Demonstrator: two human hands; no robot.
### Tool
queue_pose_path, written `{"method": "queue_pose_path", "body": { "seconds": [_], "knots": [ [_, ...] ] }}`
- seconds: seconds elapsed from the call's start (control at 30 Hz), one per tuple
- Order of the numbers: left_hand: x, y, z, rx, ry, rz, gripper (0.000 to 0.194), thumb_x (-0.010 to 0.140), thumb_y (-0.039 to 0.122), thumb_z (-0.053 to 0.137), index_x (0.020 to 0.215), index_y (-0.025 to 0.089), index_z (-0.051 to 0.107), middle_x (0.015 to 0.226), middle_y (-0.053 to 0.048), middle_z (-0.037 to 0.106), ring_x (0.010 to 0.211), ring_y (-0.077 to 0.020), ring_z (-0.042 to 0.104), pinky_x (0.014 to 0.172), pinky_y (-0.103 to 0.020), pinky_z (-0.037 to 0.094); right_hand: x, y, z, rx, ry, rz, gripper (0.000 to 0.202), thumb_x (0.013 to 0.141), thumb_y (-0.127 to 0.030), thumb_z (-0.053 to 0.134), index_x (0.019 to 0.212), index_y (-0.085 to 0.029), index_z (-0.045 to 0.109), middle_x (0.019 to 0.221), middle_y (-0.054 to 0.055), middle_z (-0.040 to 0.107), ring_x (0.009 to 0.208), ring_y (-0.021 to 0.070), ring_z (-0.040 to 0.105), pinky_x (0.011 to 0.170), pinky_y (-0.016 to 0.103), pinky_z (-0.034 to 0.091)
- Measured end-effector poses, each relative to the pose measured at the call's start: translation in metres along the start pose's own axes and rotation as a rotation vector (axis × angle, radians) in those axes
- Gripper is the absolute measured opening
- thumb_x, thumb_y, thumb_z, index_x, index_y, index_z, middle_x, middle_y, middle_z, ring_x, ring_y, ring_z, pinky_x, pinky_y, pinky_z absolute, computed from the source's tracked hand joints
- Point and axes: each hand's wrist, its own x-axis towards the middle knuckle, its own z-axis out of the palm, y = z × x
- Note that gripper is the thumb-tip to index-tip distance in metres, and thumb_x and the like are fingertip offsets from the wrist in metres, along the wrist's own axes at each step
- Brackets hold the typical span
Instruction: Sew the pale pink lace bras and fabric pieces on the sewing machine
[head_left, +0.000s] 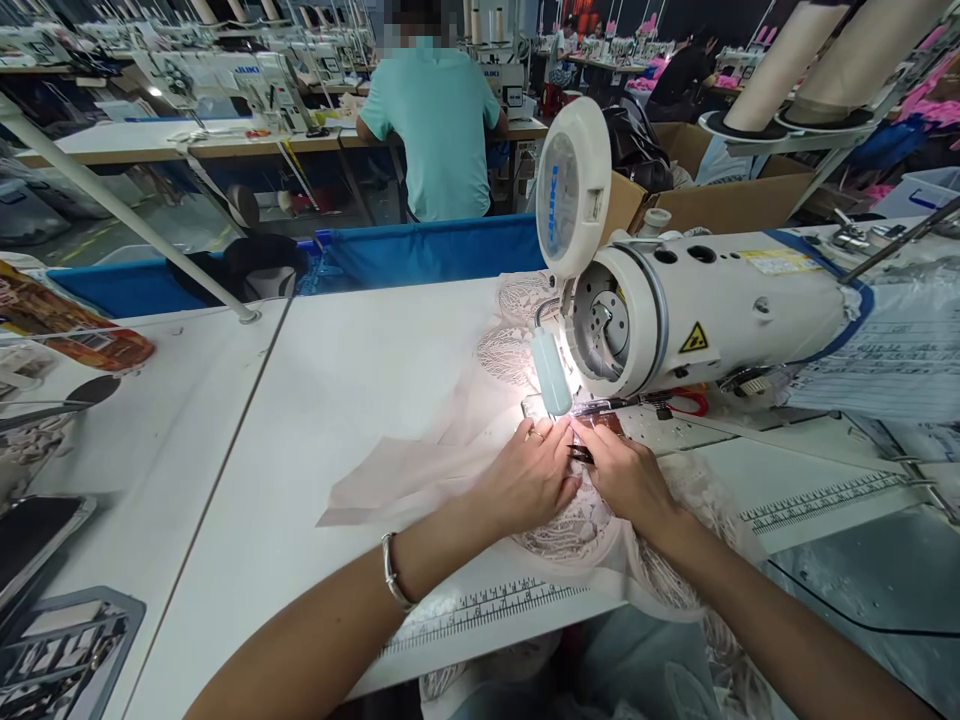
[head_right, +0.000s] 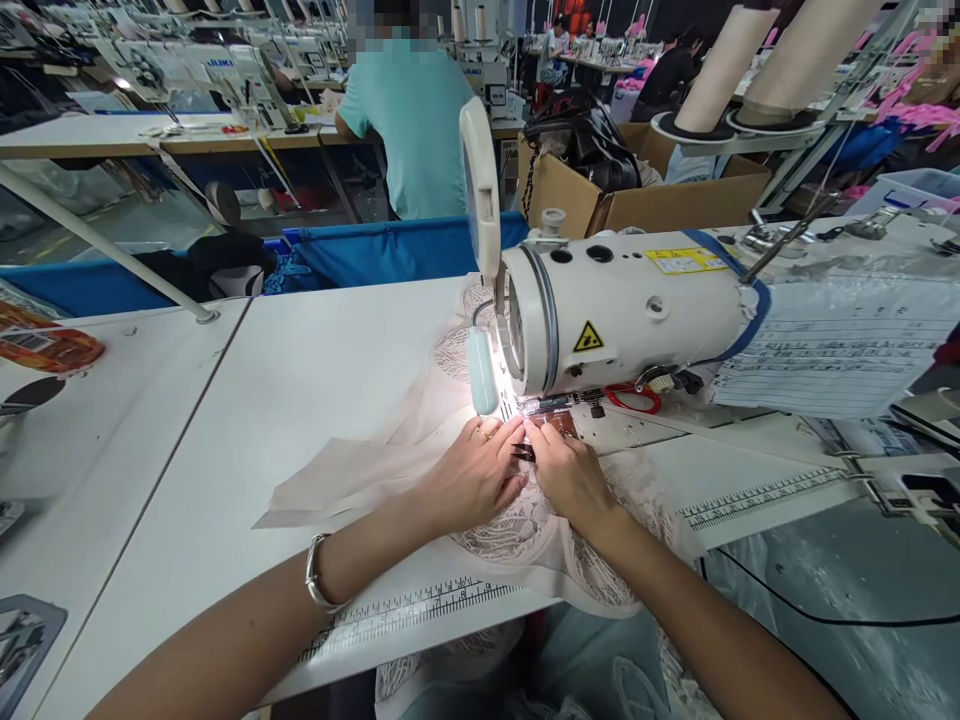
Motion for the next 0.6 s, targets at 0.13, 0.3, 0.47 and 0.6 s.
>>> {"method": "queue_pose_path", "body": {
  "seconds": [0.13,0.3,0.47,0.6],
  "knots": [
    [-0.0024,0.0007,0.0011,0.084,0.017,-0.013,0.055,0.105,0.041,0.036,0.139,0.002,0.051,0.141,-0.019,0.058,0.124,-0.0315,0.053,0.106,-0.049,0.035,0.0001,-0.0026,-0.0005,-0.023,-0.063,0.041,0.048,0.088,-0.003,0.041,0.125,-0.013,0.069,0.078,0.006,0.068,0.063,0.0158,0.062,0.058,0.025,0.045],
    [-0.004,0.0015,0.0026,0.119,0.014,-0.023,0.057,0.105,0.043,0.033,0.141,0.002,0.051,0.141,-0.019,0.059,0.126,-0.0316,0.052,0.108,-0.05,0.033,0.0013,-0.0046,-0.0014,-0.024,-0.075,0.052,0.049,0.087,-0.003,0.04,0.125,-0.013,0.069,0.078,0.006,0.069,0.062,0.0165,0.062,0.058,0.026,0.046],
    [-0.0046,0.0024,0.0012,0.131,0.006,-0.03,0.058,0.106,0.043,0.031,0.142,0.003,0.05,0.142,-0.019,0.058,0.129,-0.0311,0.051,0.108,-0.05,0.034,0.0025,-0.0035,-0.0001,-0.015,-0.081,0.06,0.049,0.087,-0.003,0.04,0.124,-0.013,0.07,0.079,0.007,0.07,0.063,0.0171,0.063,0.059,0.026,0.046],
    [-0.004,0.0018,0.0,0.135,0.002,-0.04,0.058,0.106,0.043,0.031,0.141,0.003,0.051,0.14,-0.018,0.059,0.127,-0.0313,0.053,0.108,-0.049,0.035,0.0046,-0.0035,-0.0008,0.04,-0.07,0.067,0.046,0.087,-0.003,0.04,0.122,-0.013,0.069,0.086,0.008,0.072,0.067,0.0177,0.065,0.06,0.026,0.046]
  ]
}}
